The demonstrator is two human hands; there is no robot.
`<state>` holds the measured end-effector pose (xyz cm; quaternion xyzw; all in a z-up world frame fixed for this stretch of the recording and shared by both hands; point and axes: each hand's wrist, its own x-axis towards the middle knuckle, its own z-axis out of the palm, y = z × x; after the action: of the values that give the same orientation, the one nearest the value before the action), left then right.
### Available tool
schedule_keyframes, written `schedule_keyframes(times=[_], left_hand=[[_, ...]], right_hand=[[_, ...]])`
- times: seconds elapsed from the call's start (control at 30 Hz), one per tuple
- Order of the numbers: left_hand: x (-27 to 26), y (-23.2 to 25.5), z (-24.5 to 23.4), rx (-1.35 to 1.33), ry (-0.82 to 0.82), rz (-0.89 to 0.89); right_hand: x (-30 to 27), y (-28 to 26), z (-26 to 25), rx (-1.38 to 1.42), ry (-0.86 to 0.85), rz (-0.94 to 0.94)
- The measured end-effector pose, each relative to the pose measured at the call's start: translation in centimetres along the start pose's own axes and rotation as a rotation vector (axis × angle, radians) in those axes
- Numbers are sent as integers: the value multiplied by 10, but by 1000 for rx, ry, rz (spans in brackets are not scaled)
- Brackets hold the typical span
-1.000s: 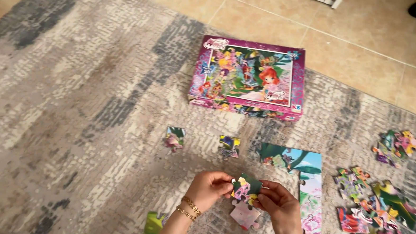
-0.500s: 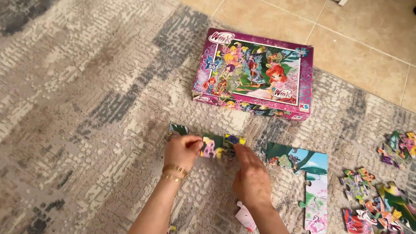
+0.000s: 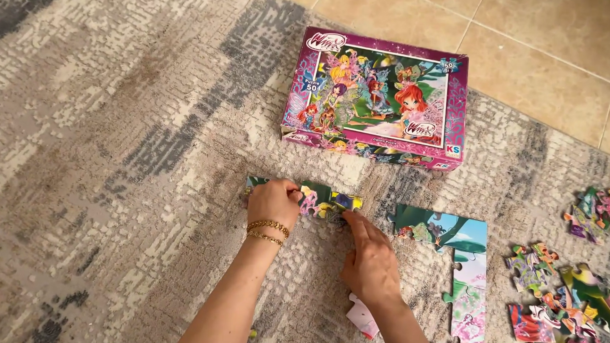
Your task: Assembling a jigsaw puzzle on a rug.
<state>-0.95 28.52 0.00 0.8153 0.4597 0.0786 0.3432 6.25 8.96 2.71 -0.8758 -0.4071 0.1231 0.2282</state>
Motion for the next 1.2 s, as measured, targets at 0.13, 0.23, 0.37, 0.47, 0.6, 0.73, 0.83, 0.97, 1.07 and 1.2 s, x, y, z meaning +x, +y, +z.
schedule_keyframes(times=[0.13, 0.23, 0.37, 0.47, 0.6, 0.73, 0.83, 0.97, 1.07, 1.2], left_hand=[[1, 6, 0, 3, -56, -28], [1, 7, -1, 29, -58, -38], [2, 6, -1, 9, -78, -64], [5, 1, 4, 0, -77, -68], [8, -6, 2, -10, -85, -49], [18, -25, 13, -101, -97, -23], [21, -31, 18, -441, -233, -201], [23, -32, 21, -485, -242, -226], [22, -30, 19, -456, -241, -218], [20, -26, 16, -397, -242, -222]], right_hand=[[1, -3, -6, 16, -45, 51], [2, -4, -7, 15, -59, 54], [2, -7, -8, -7, -84, 89], [1, -6, -6, -7, -78, 80], [1, 0, -1, -15, -61, 55], [1, -4, -5, 3, -62, 75], [0, -2, -4, 11, -44, 49], [0, -1, -4, 13, -26, 18], [0, -2, -4, 14, -23, 18], [0, -5, -6, -4, -56, 61]])
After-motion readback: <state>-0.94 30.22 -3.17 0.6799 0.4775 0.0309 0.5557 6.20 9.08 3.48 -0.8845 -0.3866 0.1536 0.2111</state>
